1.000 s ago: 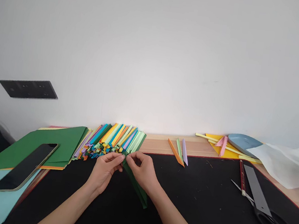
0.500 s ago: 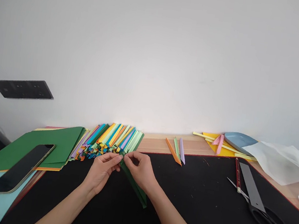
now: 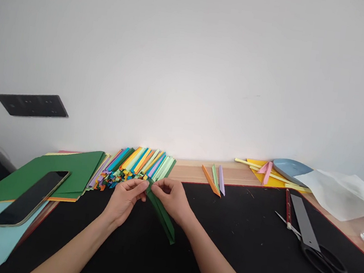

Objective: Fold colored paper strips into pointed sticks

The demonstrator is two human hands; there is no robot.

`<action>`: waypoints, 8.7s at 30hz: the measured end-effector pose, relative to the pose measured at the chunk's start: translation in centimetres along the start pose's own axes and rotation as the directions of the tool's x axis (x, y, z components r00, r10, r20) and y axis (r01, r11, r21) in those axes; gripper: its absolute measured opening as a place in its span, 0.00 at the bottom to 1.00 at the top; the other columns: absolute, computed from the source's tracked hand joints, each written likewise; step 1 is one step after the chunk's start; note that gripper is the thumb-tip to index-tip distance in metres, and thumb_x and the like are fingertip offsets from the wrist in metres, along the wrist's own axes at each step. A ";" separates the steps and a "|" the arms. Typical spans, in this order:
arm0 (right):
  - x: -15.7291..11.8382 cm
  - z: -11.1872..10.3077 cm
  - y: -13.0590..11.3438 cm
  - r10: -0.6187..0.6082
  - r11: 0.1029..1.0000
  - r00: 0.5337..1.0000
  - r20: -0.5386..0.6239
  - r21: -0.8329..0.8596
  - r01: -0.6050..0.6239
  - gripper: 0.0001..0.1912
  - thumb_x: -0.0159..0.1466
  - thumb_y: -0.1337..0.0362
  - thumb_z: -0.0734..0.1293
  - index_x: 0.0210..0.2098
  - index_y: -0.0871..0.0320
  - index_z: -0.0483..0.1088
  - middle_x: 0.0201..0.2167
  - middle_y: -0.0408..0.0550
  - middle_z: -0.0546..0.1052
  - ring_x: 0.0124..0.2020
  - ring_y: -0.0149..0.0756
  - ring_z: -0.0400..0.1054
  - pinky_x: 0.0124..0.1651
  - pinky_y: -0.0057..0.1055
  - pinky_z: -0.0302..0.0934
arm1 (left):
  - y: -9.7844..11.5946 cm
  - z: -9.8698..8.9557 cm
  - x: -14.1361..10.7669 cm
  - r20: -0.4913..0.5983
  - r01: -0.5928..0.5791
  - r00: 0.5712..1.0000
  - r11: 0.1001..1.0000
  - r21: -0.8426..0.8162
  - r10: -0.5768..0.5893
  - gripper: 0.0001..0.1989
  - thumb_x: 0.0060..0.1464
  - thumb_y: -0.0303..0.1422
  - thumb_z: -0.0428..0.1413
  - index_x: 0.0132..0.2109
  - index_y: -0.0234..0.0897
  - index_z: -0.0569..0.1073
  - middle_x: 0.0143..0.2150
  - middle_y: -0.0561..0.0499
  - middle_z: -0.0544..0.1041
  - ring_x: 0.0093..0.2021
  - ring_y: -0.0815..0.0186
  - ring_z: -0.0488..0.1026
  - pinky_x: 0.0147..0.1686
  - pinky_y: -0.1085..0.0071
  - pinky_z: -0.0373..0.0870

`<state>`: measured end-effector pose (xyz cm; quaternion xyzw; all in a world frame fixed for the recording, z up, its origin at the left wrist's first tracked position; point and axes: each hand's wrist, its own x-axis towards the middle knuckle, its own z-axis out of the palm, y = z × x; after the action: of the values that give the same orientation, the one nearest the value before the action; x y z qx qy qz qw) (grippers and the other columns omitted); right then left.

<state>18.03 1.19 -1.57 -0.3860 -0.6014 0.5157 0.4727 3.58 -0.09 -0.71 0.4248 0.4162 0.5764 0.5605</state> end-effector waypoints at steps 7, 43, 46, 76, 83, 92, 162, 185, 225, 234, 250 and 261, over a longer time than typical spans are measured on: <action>-0.1 -0.1 -0.2 0.102 0.985 0.994 -0.031 0.145 -0.097 0.16 0.51 0.53 0.69 0.23 0.61 0.67 0.19 0.38 0.66 0.20 0.25 0.56 0.25 0.24 0.50 | 0.0 -0.1 -0.1 0.089 -0.125 0.990 0.982 0.140 0.113 0.24 0.52 0.52 0.50 0.26 0.33 0.68 0.21 0.52 0.65 0.22 0.69 0.66 0.17 0.75 0.64; -0.4 -1.0 -1.1 0.069 0.983 0.993 0.097 0.161 -0.084 0.17 0.48 0.53 0.72 0.28 0.61 0.71 0.24 0.42 0.71 0.24 0.27 0.60 0.27 0.25 0.54 | 1.6 0.1 -0.8 0.240 -0.276 0.956 0.784 0.556 0.166 0.16 0.55 0.42 0.50 0.26 0.36 0.67 0.18 0.56 0.65 0.17 0.73 0.59 0.20 0.76 0.56; -0.4 -1.0 -0.8 0.066 0.980 0.992 0.104 0.181 -0.084 0.17 0.47 0.54 0.73 0.29 0.61 0.71 0.26 0.43 0.72 0.28 0.30 0.64 0.31 0.27 0.58 | 1.5 0.2 -0.9 0.244 -0.276 0.956 0.781 0.560 0.163 0.16 0.55 0.42 0.51 0.26 0.36 0.68 0.18 0.56 0.65 0.17 0.73 0.60 0.20 0.77 0.57; -0.3 -1.1 -0.3 -0.029 0.953 0.982 0.184 0.303 -0.028 0.13 0.49 0.61 0.73 0.31 0.59 0.71 0.28 0.41 0.73 0.31 0.31 0.68 0.40 0.31 0.61 | 1.9 -0.1 -1.1 0.314 -0.206 0.949 0.819 0.536 0.034 0.14 0.53 0.41 0.52 0.27 0.35 0.68 0.22 0.54 0.68 0.18 0.74 0.64 0.18 0.78 0.62; -0.4 -1.2 -0.5 -0.003 0.951 0.985 0.172 0.305 -0.051 0.13 0.49 0.60 0.74 0.29 0.60 0.71 0.28 0.42 0.74 0.32 0.31 0.67 0.41 0.30 0.59 | 1.9 0.0 -1.2 0.301 -0.210 0.953 0.798 0.565 0.037 0.14 0.55 0.40 0.51 0.29 0.34 0.68 0.19 0.56 0.66 0.17 0.75 0.62 0.19 0.78 0.61; -0.4 -1.1 -0.4 -0.035 0.940 0.984 0.172 0.341 -0.026 0.10 0.51 0.60 0.73 0.30 0.59 0.74 0.28 0.42 0.75 0.34 0.32 0.68 0.44 0.32 0.59 | 1.8 0.0 -1.2 0.285 -0.197 0.958 0.816 0.543 0.041 0.15 0.54 0.39 0.52 0.26 0.33 0.66 0.18 0.56 0.67 0.16 0.75 0.63 0.19 0.77 0.61; -0.8 -0.1 -0.7 -0.018 0.944 1.000 0.019 0.331 0.011 0.14 0.50 0.57 0.72 0.31 0.60 0.73 0.21 0.42 0.74 0.18 0.28 0.65 0.25 0.29 0.62 | 0.2 1.8 -2.9 0.268 -0.130 0.963 0.871 0.474 -0.003 0.27 0.58 0.47 0.43 0.20 0.34 0.68 0.11 0.52 0.66 0.12 0.72 0.62 0.17 0.76 0.57; -1.0 -0.4 0.1 -0.501 0.797 0.865 -0.013 -0.396 0.456 0.17 0.65 0.59 0.58 0.27 0.57 0.73 0.42 0.54 0.70 0.50 0.43 0.64 0.48 0.38 0.61 | 1.4 1.2 -1.7 0.229 0.278 0.909 0.915 0.293 -0.350 0.25 0.53 0.48 0.50 0.38 0.27 0.75 0.29 0.39 0.79 0.10 0.70 0.66 0.08 0.77 0.55; -0.2 -0.1 0.1 0.005 0.967 1.000 -0.001 0.254 -0.005 0.15 0.50 0.54 0.72 0.25 0.61 0.73 0.25 0.43 0.73 0.25 0.27 0.65 0.32 0.28 0.62 | 0.5 1.2 -2.1 0.232 -0.056 0.972 0.938 0.341 -0.026 0.19 0.56 0.45 0.48 0.30 0.32 0.65 0.30 0.44 0.77 0.13 0.71 0.69 0.10 0.78 0.62; -0.5 -0.1 0.1 0.033 0.952 0.999 -0.021 0.304 -0.025 0.13 0.49 0.56 0.73 0.23 0.61 0.72 0.21 0.42 0.72 0.24 0.27 0.65 0.32 0.28 0.63 | 0.9 1.5 -2.6 0.252 -0.137 0.967 0.885 0.444 0.024 0.17 0.57 0.42 0.47 0.26 0.33 0.65 0.15 0.53 0.70 0.11 0.71 0.66 0.10 0.79 0.61; -0.5 -0.4 0.0 0.134 0.764 0.953 0.272 0.584 -0.275 0.13 0.54 0.56 0.71 0.26 0.61 0.71 0.24 0.42 0.71 0.23 0.28 0.64 0.27 0.26 0.59 | 0.6 1.0 -2.1 0.261 -0.142 0.964 0.938 0.315 0.059 0.17 0.56 0.42 0.48 0.34 0.31 0.71 0.23 0.48 0.76 0.12 0.72 0.67 0.11 0.78 0.62; -0.4 -0.5 0.6 0.053 0.786 0.929 0.367 0.558 -0.266 0.15 0.56 0.55 0.69 0.25 0.62 0.69 0.19 0.41 0.70 0.19 0.26 0.61 0.27 0.27 0.58 | 1.2 1.2 -2.6 0.314 -0.221 0.945 0.879 0.423 0.086 0.21 0.58 0.41 0.47 0.23 0.32 0.70 0.14 0.53 0.70 0.12 0.73 0.64 0.14 0.78 0.62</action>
<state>18.61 1.02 -2.20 -0.1745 -0.4431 0.7748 0.4159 4.45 -2.73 0.73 0.6543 0.4181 0.4390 0.4521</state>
